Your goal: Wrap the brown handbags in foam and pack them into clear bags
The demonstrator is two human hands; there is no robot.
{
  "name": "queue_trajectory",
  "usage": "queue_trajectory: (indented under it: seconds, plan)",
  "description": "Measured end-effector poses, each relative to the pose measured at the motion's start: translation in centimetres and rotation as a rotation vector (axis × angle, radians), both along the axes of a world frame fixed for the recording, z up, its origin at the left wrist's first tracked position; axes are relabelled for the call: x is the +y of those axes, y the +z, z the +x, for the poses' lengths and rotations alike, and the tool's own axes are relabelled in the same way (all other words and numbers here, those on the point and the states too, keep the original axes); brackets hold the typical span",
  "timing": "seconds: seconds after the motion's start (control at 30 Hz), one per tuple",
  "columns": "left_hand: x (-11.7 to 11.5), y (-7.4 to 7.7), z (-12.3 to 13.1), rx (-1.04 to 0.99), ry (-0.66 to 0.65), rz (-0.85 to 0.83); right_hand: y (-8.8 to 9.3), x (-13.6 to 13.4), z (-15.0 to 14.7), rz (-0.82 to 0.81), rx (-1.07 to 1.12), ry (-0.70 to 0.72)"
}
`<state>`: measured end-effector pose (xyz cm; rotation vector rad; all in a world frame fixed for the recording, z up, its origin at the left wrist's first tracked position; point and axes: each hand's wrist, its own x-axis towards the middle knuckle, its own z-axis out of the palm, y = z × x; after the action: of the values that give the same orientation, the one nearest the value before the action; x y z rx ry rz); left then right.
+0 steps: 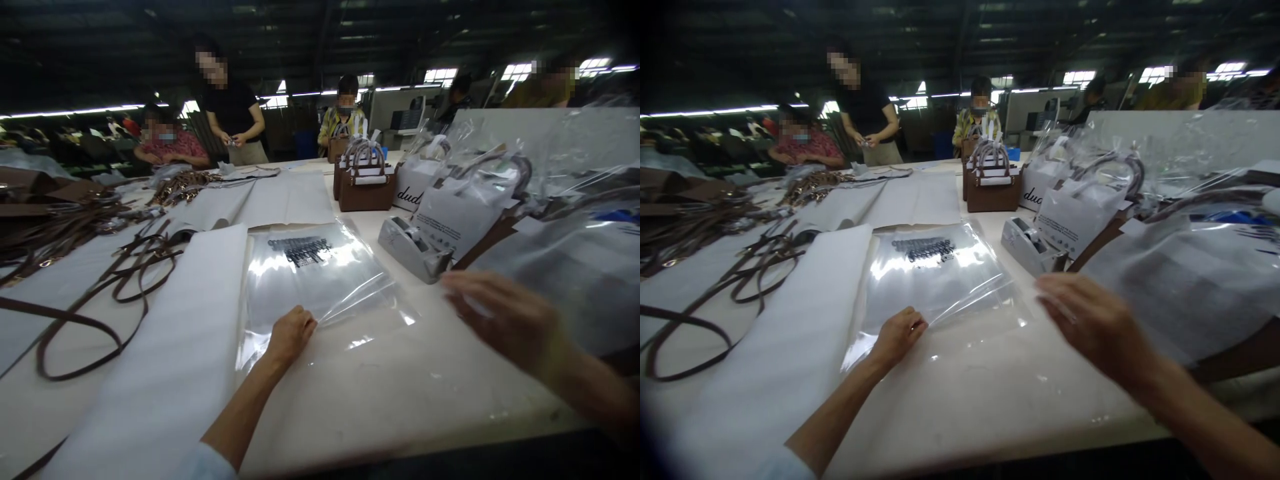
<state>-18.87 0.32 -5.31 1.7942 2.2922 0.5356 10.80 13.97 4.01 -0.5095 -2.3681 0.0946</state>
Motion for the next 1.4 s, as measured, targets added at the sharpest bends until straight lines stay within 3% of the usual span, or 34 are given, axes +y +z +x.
queue_trajectory:
  seconds: [0.07, 0.13, 0.23, 0.3, 0.47, 0.7, 0.87, 0.97, 1.07, 1.23, 1.4]
  plan:
    - [0.5, 0.2, 0.7, -0.045, 0.015, 0.038, -2.8, -2.0, -3.9, 0.067, -0.127, 0.266]
    - [0.9, 0.5, 1.2, -0.091, 0.031, 0.076, -5.5, -3.3, -7.8, 0.132, -0.175, 0.386]
    - [1.2, 1.0, 1.4, -0.161, 0.059, 0.115, -8.5, -3.1, -11.9, 0.231, -0.243, 0.322]
    - [1.1, 1.3, 1.1, -0.210, 0.061, 0.116, -9.4, -2.1, -12.7, 0.248, -0.264, 0.264]
    - [1.0, 1.5, 0.3, -0.361, 0.044, 0.085, -9.2, -0.4, -11.9, 0.313, -0.149, 0.237]
    - [1.6, 1.3, 0.6, -0.555, 0.149, 0.119, -9.0, -0.7, -12.6, 0.440, -0.047, 0.300]
    - [1.7, 3.3, -0.3, -0.456, 0.297, 0.261, -10.8, -0.8, -10.9, 0.482, -0.101, 0.307]
    - [1.5, 4.9, 0.3, -0.306, 0.339, 0.333, -10.5, -2.2, -9.1, 0.455, -0.176, 0.261]
    - [1.4, 5.7, 2.3, -0.159, 0.280, 0.356, -8.9, -4.5, -8.1, 0.411, -0.165, 0.201]
    - [1.1, 5.2, 6.2, 0.038, 0.087, 0.386, -7.9, -6.3, -9.6, 0.261, -0.167, 0.315]
    - [-0.1, 4.9, 8.5, 0.326, -0.164, 0.464, -7.9, -4.7, -12.0, -0.169, -0.580, -0.139]
